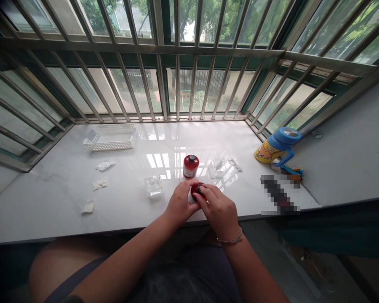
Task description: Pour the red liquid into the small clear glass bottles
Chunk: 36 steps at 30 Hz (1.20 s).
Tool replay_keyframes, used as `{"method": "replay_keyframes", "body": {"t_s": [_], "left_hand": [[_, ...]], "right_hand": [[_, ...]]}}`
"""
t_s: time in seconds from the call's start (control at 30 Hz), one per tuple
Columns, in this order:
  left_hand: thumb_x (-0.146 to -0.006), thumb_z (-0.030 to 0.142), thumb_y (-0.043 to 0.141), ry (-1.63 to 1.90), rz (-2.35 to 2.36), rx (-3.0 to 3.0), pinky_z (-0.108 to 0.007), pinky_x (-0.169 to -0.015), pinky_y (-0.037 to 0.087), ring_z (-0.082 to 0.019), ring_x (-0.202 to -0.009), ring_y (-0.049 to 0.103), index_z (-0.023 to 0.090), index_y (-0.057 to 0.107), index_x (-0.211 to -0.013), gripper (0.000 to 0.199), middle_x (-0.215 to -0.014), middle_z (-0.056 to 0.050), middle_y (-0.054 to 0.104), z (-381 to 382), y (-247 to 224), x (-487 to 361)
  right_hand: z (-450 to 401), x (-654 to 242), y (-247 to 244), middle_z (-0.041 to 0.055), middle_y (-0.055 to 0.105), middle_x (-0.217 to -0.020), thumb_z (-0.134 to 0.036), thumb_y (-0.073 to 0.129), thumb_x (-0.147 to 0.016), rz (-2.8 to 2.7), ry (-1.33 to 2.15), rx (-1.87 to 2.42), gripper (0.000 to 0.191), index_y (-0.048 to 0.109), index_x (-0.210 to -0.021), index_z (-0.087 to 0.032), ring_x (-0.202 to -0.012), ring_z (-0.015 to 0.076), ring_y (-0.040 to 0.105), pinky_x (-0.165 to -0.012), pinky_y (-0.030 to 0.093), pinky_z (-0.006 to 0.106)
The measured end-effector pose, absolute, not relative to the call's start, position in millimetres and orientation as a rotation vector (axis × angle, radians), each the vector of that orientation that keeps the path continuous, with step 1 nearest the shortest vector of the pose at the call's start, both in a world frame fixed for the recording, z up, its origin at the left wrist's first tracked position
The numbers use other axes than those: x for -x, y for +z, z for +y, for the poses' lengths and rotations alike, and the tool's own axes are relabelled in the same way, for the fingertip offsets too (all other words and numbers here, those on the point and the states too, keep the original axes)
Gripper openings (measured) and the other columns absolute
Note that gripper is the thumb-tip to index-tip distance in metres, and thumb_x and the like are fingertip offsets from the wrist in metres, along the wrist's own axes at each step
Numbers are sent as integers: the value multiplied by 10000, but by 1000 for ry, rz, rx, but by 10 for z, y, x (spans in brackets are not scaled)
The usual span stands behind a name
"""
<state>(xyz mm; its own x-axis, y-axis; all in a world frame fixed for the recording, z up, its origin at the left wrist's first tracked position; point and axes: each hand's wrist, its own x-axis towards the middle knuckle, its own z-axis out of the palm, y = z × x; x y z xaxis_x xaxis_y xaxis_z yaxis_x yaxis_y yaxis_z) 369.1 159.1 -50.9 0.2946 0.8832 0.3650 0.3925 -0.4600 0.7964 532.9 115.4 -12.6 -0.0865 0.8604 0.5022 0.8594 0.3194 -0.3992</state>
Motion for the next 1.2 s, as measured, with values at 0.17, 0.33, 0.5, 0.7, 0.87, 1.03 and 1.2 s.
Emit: {"method": "replay_keyframes", "body": {"t_s": [0.17, 0.33, 0.5, 0.7, 0.87, 1.03, 1.2], "left_hand": [[-831, 252, 878, 1038, 1118, -2047, -569, -1135, 540, -348, -1270, 683, 244, 554, -1430, 681, -1348, -131, 712, 1602, -477, -3651], [-634, 518, 1040, 1046, 888, -2167, -610, -1276, 418, -413, -1534, 491, 260, 453, -1544, 1113, -1632, -205, 512, 1797, -288, -3370], [-871, 457, 889, 952, 1168, -2114, -606, -1281, 397, -390, -1552, 471, 247, 443, -1568, 854, -1627, -184, 525, 2369, -65, -3218], [-625, 357, 1006, 588, 1292, -2005, -549, -1112, 544, -440, -1423, 589, 224, 523, -1496, 1004, -1528, -179, 634, 2986, -28, -3427], [-666, 330, 937, 581, 1323, -1953, -387, -917, 591, -319, -1109, 744, 259, 658, -1220, 624, -1209, -71, 781, 3138, -51, -3420], [-688, 416, 937, 676, 1472, -1868, -374, -902, 580, -294, -1103, 728, 251, 632, -1206, 623, -1245, -71, 766, 3280, -47, -3037], [-674, 391, 953, 774, 1670, -1806, -386, -956, 556, -296, -1150, 715, 257, 619, -1225, 658, -1267, -62, 759, 3383, -10, -2331]], "right_hand": [[1079, -5327, -114, 114, 757, -1341, -469, 646, -1061, -1898, 81, 1532, 294, 717, -1272, -276, -1003, 280, 794, -767, 645, 387], [1134, -5512, 26, 122, 717, -1390, -452, 586, -1084, -1836, 47, 1556, 295, 696, -1293, -274, -636, 175, 657, -693, 600, 378], [1734, -5961, 61, 165, 696, -1366, -379, 557, -1081, -1858, -192, 1711, 334, 682, -1337, -204, -980, 289, 724, -917, 580, 429], [2465, -6276, -63, 164, 744, -1209, -252, 633, -1001, -2070, -72, 1934, 314, 701, -1287, -144, -1048, 312, 718, -885, 560, 403], [2639, -6198, 13, 117, 760, -1105, -208, 617, -1005, -2148, -13, 1932, 185, 729, -1145, -165, -954, 261, 717, -792, 517, 345], [2851, -5880, 255, 100, 760, -1169, -264, 618, -1033, -2243, 39, 1860, 198, 711, -1195, -200, -1025, 243, 710, -813, 501, 322], [3164, -5317, 452, 95, 768, -1206, -286, 638, -1037, -2405, 99, 1742, 225, 706, -1239, -215, -1051, 241, 712, -853, 506, 323]]}}
